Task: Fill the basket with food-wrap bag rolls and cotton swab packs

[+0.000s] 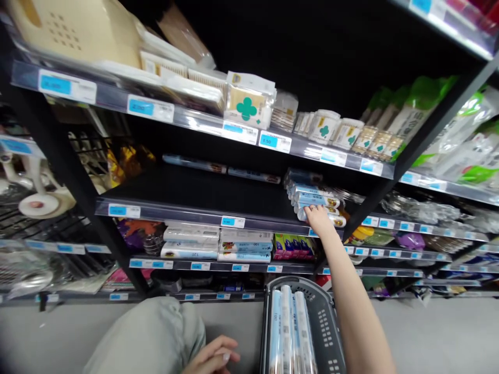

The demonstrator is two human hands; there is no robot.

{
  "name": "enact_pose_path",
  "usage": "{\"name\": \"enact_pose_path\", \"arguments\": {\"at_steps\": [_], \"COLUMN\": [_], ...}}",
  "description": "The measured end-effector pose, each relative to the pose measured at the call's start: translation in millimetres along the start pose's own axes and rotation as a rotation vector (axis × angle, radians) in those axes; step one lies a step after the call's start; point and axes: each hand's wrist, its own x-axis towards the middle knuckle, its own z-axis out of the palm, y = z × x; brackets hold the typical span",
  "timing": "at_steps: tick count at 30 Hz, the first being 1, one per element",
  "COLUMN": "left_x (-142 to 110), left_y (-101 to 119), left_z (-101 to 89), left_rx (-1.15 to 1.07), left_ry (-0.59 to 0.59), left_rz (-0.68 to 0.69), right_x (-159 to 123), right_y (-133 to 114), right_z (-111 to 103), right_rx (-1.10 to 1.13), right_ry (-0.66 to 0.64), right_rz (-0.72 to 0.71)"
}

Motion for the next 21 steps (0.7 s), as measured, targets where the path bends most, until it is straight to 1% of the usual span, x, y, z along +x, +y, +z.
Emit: {"name": "enact_pose_path", "arguments": {"at_steps": [2, 4, 6, 7, 8, 9, 11, 12, 14, 15, 16, 17, 18, 19, 20, 21], "left_x": [-0.3, -2.7, -9.1, -13.8, -19.3, -25.2, -36.5, -41.2, -47.9, -50.1, -51.7, -52.9, -54.0, -54.9, -56.0, -57.1], "left_y": [1.1, 4.9, 12.6, 17.7, 23.5, 29.6, 40.7, 45.0, 50.0, 50.9, 50.9, 50.5, 50.0, 49.6, 49.5, 49.8], "left_z": [0.6, 3.0, 8.3, 12.0, 16.3, 20.8, 29.4, 32.8, 36.4, 36.5, 35.8, 34.4, 32.7, 31.0, 29.5, 28.3], "left_rx": [0.010, 0.019, -0.014, -0.054, -0.107, -0.164, -0.261, -0.291, -0.263, -0.202, -0.134, -0.075, -0.041, -0.038, -0.062, -0.097], "left_ry": [-0.003, -0.017, -0.054, -0.082, -0.114, -0.150, -0.209, -0.238, -0.228, -0.190, -0.143, -0.107, -0.087, -0.090, -0.111, -0.140], "left_rz": [-0.005, 0.011, 0.050, 0.086, 0.136, 0.197, 0.322, 0.357, 0.378, 0.380, 0.379, 0.373, 0.364, 0.355, 0.339, 0.317], "right_x": [-12.2, -32.0, -60.4, -77.5, -95.8, -114.8, -151.4, -167.5, -192.8, -201.8, -208.7, -214.5, -220.2, -226.7, -234.7, -244.7], "right_y": [-4.8, -20.1, -49.2, -68.7, -90.7, -114.6, -164.0, -187.6, -227.1, -240.7, -249.1, -251.9, -248.9, -240.9, -229.1, -214.9], "right_z": [-18.5, -42.1, -67.0, -78.3, -88.1, -95.9, -105.0, -106.7, -106.1, -105.0, -104.0, -103.3, -103.1, -103.2, -103.3, -103.2], "right_rx": [-0.017, -0.016, 0.007, 0.023, 0.032, 0.042, 0.071, 0.101, 0.191, 0.239, 0.291, 0.345, 0.401, 0.460, 0.522, 0.584], "right_ry": [0.055, 0.139, 0.253, 0.317, 0.345, 0.352, 0.289, 0.255, 0.171, 0.143, 0.116, 0.094, 0.074, 0.056, 0.044, 0.037], "right_rz": [0.002, -0.010, -0.082, -0.154, -0.213, -0.263, -0.368, -0.405, -0.400, -0.380, -0.361, -0.347, -0.321, -0.271, -0.190, -0.080]}}
